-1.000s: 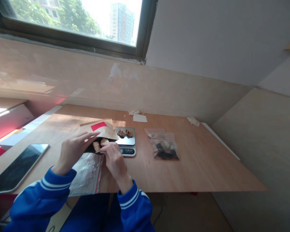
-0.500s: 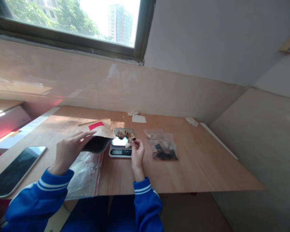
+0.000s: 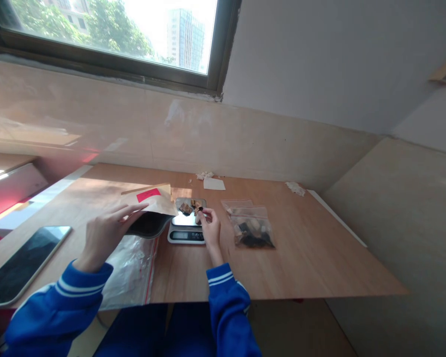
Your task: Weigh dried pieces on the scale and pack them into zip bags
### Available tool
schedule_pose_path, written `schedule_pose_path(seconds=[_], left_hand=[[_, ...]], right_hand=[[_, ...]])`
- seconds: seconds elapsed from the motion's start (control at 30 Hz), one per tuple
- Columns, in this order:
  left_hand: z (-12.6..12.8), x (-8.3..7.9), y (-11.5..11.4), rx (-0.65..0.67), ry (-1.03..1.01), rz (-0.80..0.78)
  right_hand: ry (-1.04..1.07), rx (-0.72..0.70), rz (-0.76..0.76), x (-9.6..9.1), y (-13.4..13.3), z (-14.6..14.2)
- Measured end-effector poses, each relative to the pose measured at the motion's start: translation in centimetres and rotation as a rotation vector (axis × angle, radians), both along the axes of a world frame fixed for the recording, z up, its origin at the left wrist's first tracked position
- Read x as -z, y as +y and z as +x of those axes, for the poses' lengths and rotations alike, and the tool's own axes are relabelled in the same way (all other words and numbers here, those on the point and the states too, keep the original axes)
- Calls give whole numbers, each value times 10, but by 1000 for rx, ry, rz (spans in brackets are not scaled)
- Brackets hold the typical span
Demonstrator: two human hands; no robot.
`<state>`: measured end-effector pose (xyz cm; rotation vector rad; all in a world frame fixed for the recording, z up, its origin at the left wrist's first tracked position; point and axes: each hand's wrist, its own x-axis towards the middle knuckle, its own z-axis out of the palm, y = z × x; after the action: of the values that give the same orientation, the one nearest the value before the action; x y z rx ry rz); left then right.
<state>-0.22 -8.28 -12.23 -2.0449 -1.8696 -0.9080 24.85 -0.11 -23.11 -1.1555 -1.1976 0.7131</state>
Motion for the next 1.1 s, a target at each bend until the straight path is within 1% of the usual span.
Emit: schedule_pose_path(seconds=[0.1,0.3,0.43,0.57,0.63,0.73,0.83,0.9,0.97,1.0,1.03,1.1], left_hand=[[0,1,0,-4,6,3],[0,-1,-1,-3,0,-6],[1,-2,-1,-15,5,-11],[1,-2,-1,-16,2,-6],[1,-2,-1,-12,0,-2],[1,-2,-1,-15,3,-2],[0,-3,-1,-20,6,-11],[0,-4,-1,-20,0,-20],[0,-5,-2,-25,-2,-27],[-1,-5,-2,-30,-1,-29],[-1,-5,-2,-35,2,-29],[-1,-5,-2,-42,7,-28]], right_hand=[[0,27,17,-1,-2,-2],[-197,133,33,-3,-7,0],[-277,177,119,-7,-11,-1],[-390,156,218,-21,-19,-8],[-507,91,272,-31,-24,-13],[-780,-22,318,-42,-28,-20],[-1069,-65,299,-43,-25,-26],[-1187,-67,273,-39,-21,-29],[-1214,-66,254,-34,-19,-31],[-1191,-69,254,-33,-19,-31],[-1143,-73,264,-34,-21,-31],[-970,-71,321,-39,-31,-33]])
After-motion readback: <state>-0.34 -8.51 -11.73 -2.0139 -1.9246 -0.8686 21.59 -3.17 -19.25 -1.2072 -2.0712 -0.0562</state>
